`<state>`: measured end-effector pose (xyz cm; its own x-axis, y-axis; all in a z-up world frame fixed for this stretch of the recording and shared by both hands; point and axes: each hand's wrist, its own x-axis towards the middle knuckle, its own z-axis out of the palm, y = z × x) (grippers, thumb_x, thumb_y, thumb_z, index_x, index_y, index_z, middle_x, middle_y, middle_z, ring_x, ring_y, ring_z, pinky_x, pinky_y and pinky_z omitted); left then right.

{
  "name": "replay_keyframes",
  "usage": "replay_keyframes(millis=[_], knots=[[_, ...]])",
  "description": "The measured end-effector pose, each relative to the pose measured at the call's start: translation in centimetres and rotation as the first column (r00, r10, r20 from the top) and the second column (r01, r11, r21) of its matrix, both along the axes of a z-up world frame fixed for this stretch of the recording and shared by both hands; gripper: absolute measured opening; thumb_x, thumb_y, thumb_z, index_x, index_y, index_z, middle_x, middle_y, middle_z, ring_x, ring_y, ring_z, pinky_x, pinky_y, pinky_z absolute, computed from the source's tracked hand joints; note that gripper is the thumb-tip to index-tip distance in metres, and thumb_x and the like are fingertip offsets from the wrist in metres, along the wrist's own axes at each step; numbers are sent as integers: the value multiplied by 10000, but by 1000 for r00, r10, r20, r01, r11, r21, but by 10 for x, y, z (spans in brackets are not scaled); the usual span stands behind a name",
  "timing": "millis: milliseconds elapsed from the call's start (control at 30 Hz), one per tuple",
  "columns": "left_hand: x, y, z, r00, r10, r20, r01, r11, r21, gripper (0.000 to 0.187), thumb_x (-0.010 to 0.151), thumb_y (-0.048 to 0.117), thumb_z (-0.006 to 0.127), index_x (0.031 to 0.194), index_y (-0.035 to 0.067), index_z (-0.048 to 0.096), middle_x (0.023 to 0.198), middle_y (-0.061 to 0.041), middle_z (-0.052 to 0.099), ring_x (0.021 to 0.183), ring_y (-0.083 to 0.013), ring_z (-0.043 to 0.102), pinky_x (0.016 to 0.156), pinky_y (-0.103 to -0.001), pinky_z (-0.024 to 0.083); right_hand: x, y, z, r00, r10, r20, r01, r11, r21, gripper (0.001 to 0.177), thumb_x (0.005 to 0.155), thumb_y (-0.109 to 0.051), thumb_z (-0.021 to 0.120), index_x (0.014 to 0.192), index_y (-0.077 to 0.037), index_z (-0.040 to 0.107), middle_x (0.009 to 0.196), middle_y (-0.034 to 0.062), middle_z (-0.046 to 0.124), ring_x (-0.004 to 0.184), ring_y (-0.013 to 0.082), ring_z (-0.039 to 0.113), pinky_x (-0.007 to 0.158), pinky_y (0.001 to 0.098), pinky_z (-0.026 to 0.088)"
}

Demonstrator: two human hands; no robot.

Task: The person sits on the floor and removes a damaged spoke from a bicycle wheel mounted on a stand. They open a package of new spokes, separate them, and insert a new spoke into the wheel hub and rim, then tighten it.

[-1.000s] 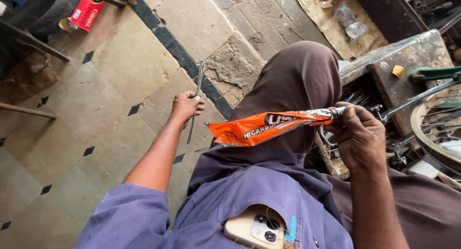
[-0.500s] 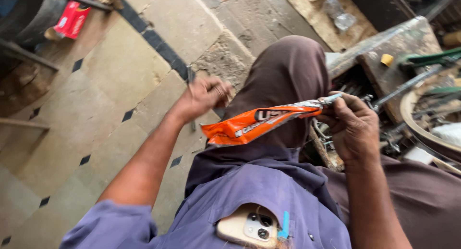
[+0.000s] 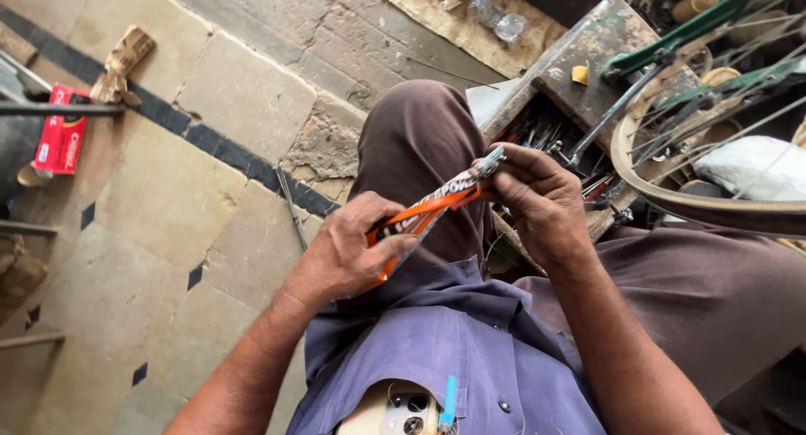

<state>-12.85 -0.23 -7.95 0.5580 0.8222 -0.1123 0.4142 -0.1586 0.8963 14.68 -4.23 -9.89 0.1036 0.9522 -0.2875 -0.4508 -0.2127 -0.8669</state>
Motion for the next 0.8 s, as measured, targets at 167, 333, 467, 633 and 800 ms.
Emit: replay_keyframes(millis=[167, 333, 467, 633, 800], knots=[[44, 13, 3, 965, -21, 263, 104, 947, -305, 436, 1020, 342, 628, 1334, 40, 646, 917, -154, 676, 810, -183, 630, 718, -358, 543, -7, 1, 3, 999, 21, -27, -19, 998, 60, 289, 985, 39, 670, 1272, 53, 647, 1143, 147, 733, 1059, 208, 718, 982, 344, 594], [78, 24, -1, 963, 111, 246, 10, 896, -445, 366, 998, 262, 621, 1288, 45, 676, 880, -161, 696, 746, -201, 638, 683, -377, 541, -17, -2, 17, 714, -226, 663, 130, 973, 192, 283, 928, -50, 769, 1173, -4, 636, 1074, 98, 714, 965, 167, 714, 865, 307, 614], [89, 16, -3, 956, 91, 279, -116, 991, 72, 316, 997, 160, 621, 1279, 20, 651, 997, -202, 720, 934, -357, 718, 806, -449, 577, -22, 0, 34, 379, -216, 900, -83, 961, 265, 126, 896, -65, 787, 1011, -33, 746, 949, 113, 754, 840, 216, 750, 770, 328, 598], [99, 5, 12, 988, 122, 91, -131, 987, 97, 425, 934, 128, 599, 1345, 25, 576, 1022, -230, 666, 915, -452, 671, 755, -517, 557, -29, 6, 51, 283, -256, 924, -134, 944, 302, 125, 878, -39, 761, 1001, -24, 747, 981, 132, 758, 864, 273, 760, 767, 349, 603], [94, -9, 18, 992, 121, 28, -123, 988, 96, 438, 960, 150, 606, 1376, 27, 547, 978, -206, 635, 842, -415, 694, 714, -499, 561, -29, 0, 54, 271, -200, 942, -161, 955, 249, 125, 868, -33, 752, 993, -27, 751, 978, 115, 766, 864, 256, 772, 757, 332, 616]])
